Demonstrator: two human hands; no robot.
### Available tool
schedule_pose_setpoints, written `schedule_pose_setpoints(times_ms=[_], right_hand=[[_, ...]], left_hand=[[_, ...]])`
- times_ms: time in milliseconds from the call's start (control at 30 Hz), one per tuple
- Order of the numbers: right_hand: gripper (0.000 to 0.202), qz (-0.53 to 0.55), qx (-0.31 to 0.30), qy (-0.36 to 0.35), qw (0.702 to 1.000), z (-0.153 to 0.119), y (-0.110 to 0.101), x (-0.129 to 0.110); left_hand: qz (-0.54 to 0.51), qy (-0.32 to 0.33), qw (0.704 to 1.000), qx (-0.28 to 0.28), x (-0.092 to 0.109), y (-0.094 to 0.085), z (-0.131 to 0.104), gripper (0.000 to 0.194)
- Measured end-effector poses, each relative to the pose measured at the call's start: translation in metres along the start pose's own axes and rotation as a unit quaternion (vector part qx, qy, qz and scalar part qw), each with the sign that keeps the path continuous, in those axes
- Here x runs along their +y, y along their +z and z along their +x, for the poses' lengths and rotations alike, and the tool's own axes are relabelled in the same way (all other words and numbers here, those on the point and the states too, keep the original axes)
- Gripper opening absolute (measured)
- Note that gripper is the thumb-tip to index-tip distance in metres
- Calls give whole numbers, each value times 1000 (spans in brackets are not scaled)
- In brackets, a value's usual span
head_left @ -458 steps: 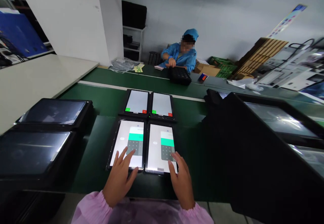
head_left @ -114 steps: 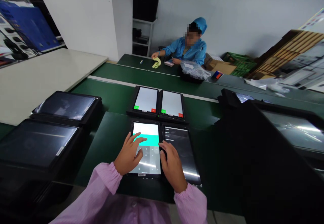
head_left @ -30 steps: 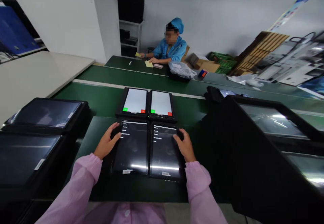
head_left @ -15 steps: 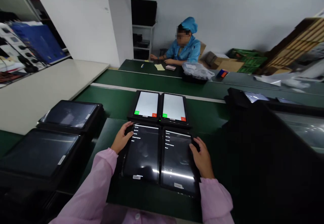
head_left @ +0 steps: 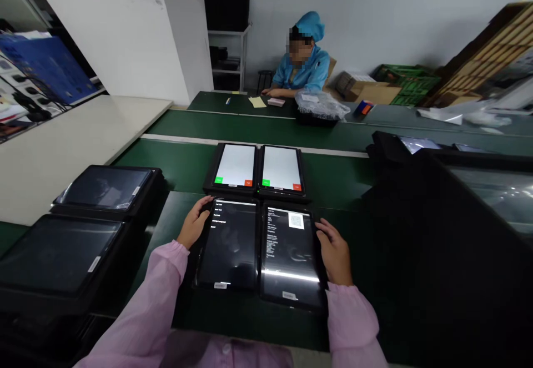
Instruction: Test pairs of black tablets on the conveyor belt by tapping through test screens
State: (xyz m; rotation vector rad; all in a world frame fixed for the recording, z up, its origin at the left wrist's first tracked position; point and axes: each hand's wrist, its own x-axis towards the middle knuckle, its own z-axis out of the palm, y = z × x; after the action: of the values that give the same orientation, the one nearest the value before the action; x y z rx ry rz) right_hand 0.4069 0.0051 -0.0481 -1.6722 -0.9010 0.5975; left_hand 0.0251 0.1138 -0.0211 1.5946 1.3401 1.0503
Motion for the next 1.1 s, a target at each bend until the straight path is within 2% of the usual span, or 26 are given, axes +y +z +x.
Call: schedule_pose_setpoints(times_ms=[433, 633, 833, 1033, 1100], right_hand=[[34, -24, -7, -26, 999, 3, -2, 4], [49, -70, -15, -29, 997, -3, -2, -5], [46, -54, -10, -11, 998, -6, -3, 5], [45, -65, -6, -14, 998, -7, -3, 4], [46, -64, 0, -17, 998, -6, -2, 4]], left_hand=[[6, 9, 1000, -2, 4, 3, 1, 46], [13, 20, 1000, 6, 3, 4, -3, 45], [36, 24, 999, 3, 0, 2, -9, 44], [69, 21, 997, -25, 3, 2, -7, 62], [78, 17, 997, -24, 5, 3, -3, 63]])
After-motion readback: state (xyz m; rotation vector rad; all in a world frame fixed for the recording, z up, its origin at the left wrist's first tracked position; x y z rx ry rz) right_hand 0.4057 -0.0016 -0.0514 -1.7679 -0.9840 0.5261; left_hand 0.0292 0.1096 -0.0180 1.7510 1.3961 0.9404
